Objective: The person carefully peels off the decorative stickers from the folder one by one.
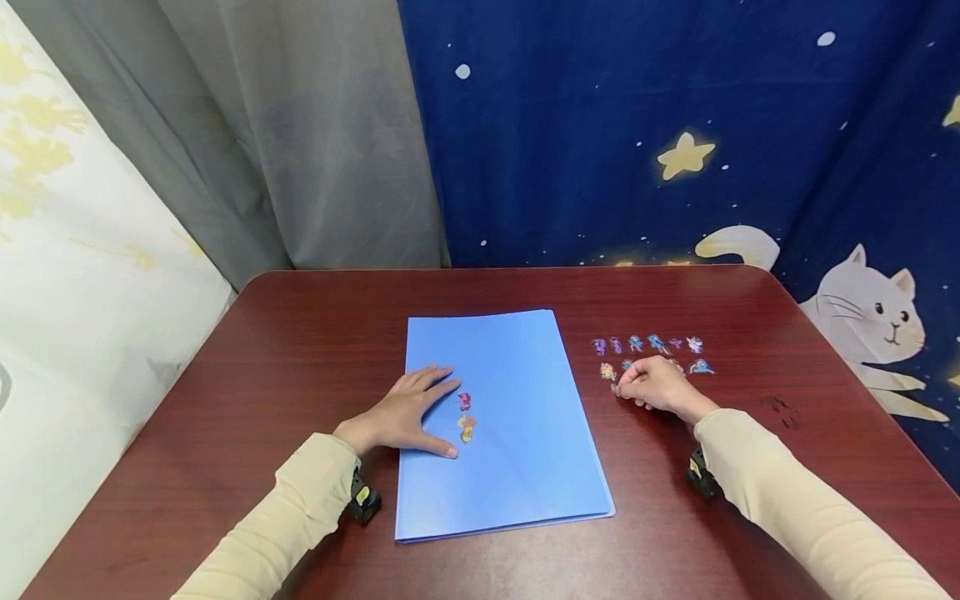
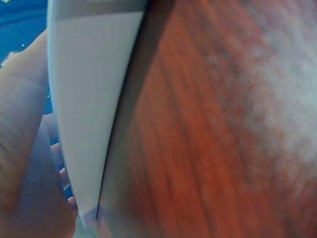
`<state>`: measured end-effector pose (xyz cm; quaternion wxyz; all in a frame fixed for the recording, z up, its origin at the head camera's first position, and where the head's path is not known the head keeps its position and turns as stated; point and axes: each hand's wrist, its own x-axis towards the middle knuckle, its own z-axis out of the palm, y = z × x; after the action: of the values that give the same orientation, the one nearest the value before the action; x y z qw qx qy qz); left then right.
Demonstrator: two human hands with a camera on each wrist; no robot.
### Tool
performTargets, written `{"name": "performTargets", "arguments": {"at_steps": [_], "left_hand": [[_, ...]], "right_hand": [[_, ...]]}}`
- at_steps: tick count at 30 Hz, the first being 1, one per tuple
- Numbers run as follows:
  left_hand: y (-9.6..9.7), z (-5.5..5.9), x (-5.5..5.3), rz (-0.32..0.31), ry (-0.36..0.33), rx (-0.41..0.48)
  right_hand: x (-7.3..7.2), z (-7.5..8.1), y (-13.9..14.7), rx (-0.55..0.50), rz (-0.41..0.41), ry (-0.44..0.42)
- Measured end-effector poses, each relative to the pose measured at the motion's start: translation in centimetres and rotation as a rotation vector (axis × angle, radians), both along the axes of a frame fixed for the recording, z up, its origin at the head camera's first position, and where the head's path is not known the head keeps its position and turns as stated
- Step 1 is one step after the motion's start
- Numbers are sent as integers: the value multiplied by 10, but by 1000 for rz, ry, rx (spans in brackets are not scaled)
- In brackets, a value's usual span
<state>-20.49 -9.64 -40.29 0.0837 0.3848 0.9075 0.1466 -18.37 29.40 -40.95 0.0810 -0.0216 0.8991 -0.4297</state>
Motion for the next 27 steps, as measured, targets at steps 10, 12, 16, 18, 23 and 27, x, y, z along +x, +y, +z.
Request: {"name": "performTargets", "arguments": {"at_steps": [10, 12, 16, 18, 23, 27], "left_hand": [[1, 2, 1, -4, 9, 3], [1, 2, 0, -2, 5, 3], [1, 2, 0, -3, 4, 4], [1, 2, -1, -1, -2, 1], [1, 2, 0, -2, -1, -4], [1, 1, 1, -9, 8, 6]], "right_hand": [[-2, 1, -3, 93, -7, -21], [-2, 1, -3, 96, -9, -26], [-2, 0, -2, 62, 11, 2], [-1, 0, -1, 36, 36, 17], [-1, -1, 2, 17, 97, 18], [-1, 0, 6, 17, 157, 6]]}}
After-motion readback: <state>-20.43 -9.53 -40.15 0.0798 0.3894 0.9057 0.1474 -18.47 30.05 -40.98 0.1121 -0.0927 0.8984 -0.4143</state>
